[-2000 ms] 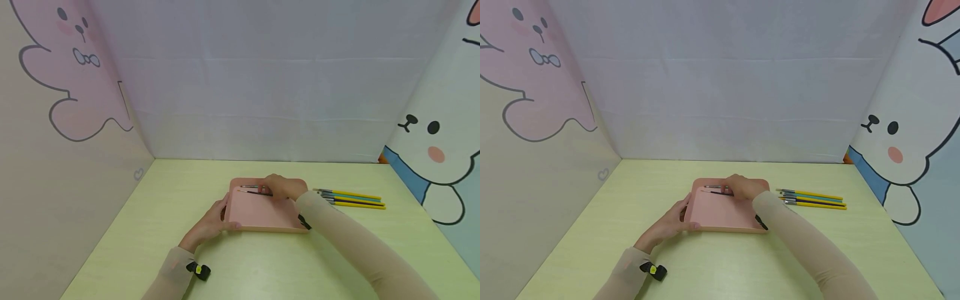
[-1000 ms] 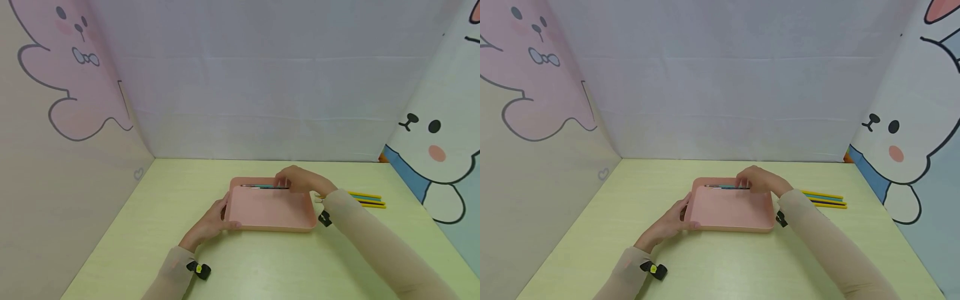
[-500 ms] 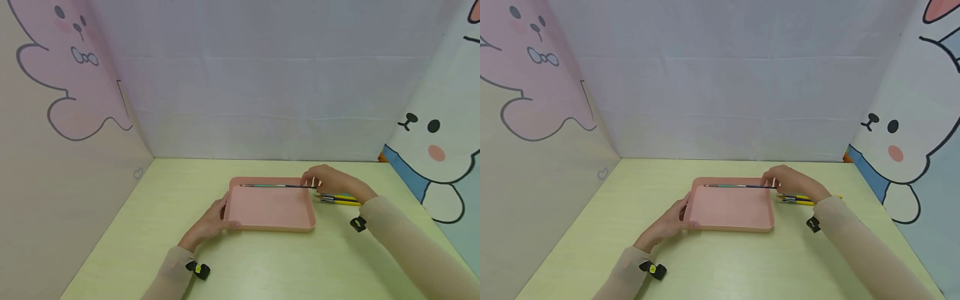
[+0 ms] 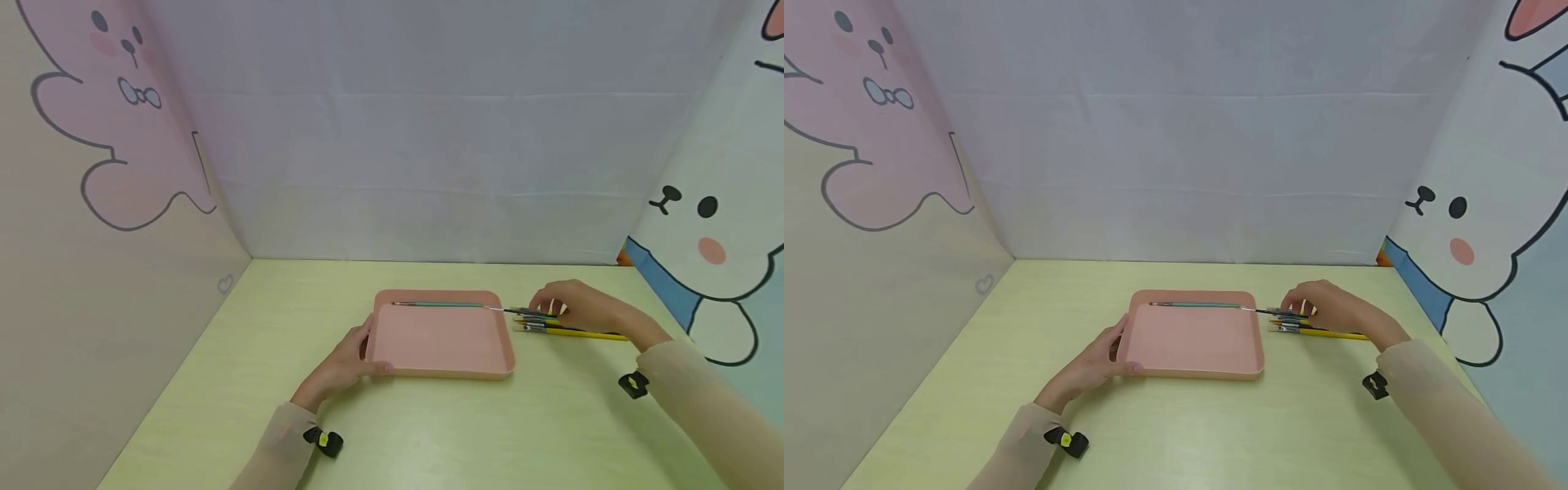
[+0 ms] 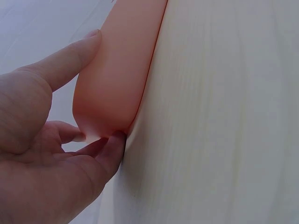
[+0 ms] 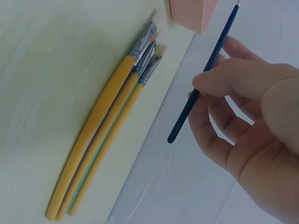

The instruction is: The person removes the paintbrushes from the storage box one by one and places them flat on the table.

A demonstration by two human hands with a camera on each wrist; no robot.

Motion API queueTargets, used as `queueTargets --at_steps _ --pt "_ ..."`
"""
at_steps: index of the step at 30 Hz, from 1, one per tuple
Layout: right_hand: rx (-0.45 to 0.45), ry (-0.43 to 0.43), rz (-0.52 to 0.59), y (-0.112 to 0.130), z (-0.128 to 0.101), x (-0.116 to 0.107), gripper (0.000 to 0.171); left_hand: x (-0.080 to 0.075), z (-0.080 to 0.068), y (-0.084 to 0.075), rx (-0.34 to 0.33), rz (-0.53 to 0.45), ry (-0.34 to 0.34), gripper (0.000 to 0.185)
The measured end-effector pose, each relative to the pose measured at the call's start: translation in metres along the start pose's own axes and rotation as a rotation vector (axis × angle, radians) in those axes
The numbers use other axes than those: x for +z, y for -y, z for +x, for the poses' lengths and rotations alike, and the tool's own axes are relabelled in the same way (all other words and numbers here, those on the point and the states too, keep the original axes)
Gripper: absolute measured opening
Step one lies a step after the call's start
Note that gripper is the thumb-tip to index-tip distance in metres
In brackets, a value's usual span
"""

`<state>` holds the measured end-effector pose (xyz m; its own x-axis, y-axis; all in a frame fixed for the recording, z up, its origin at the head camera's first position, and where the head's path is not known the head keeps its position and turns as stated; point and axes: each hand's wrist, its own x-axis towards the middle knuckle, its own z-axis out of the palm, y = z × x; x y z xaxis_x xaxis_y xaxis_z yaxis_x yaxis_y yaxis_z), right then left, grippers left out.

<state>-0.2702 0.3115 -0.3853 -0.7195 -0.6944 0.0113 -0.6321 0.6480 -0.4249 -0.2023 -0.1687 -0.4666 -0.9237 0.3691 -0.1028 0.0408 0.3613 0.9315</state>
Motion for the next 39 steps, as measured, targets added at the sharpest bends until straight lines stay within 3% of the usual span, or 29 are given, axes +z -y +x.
queueTargets --at_steps 12,19,26,39 --pt "-0.019 -0.051 -0.004 -0.017 -0.030 0.006 0.048 0.001 -0.002 -0.001 -0.025 0.012 -0.014 0.118" --pt "0.043 -0.026 -0.025 -0.028 -0.038 0.012 0.041 0.001 0.000 0.000 -0.002 0.001 0.001 0.117" --pt "0.080 -0.039 -0.008 -0.040 -0.047 0.022 0.045 0.001 0.000 0.000 -0.010 0.012 -0.016 0.118" --pt "-0.042 -0.119 -0.022 -0.060 -0.056 0.039 0.048 0.002 0.002 0.001 -0.029 0.029 -0.026 0.116"
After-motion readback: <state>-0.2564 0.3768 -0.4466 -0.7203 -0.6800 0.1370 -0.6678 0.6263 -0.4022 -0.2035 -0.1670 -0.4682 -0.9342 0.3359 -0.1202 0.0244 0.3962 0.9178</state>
